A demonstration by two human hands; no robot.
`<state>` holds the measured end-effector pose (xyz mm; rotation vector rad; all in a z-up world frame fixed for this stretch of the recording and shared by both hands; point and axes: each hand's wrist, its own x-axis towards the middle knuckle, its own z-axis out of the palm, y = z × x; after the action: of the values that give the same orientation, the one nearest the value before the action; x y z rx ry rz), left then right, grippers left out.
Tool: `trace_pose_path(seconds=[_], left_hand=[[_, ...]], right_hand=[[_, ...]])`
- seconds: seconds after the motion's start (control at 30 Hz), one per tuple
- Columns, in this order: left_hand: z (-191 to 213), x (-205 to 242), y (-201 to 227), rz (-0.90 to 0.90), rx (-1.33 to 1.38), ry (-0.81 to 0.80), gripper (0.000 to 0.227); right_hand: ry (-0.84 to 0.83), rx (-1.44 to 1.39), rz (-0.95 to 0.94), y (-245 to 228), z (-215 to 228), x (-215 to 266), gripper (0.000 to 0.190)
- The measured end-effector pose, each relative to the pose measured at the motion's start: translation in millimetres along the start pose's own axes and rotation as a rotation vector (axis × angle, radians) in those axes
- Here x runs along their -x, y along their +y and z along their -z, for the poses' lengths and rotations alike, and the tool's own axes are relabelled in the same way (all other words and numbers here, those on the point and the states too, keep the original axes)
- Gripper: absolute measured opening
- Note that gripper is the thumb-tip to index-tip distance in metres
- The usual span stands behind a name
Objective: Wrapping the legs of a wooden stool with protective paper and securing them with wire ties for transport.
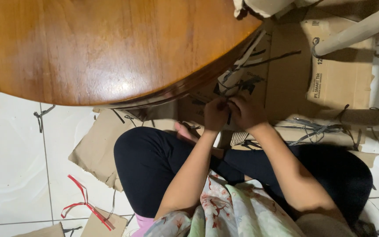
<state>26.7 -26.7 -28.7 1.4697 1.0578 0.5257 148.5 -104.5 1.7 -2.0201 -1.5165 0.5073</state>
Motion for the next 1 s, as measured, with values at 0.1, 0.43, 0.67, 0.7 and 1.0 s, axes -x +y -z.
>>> trace_pose_path(seconds=[0.1,0.43,0.67,0.7,1.0], left_hand=[[-4,1,-15,0.057,0.104,-0.011,0.023],[-10,1,-28,0.180,0.293,-0.078,0.032],[1,6,-6,0.155,0.217,-0.092,0.028],[4,7,-1,0.153,0.193,-0.099,0.030],[-4,6,4,0.048,0.232,0.015,0.019]], right_hand=[[0.068,-0.066,0.051,15,-6,7,0.026],[0.290,-0.235,0.032,53,-37,8,0.020],[0.365,-0.242,-0.165,43,-49,10,0.019],[0.367,-0.247,-0.186,44,-48,9,0.018],[0.322,-0.219,0.015,47,-47,7,0.013]])
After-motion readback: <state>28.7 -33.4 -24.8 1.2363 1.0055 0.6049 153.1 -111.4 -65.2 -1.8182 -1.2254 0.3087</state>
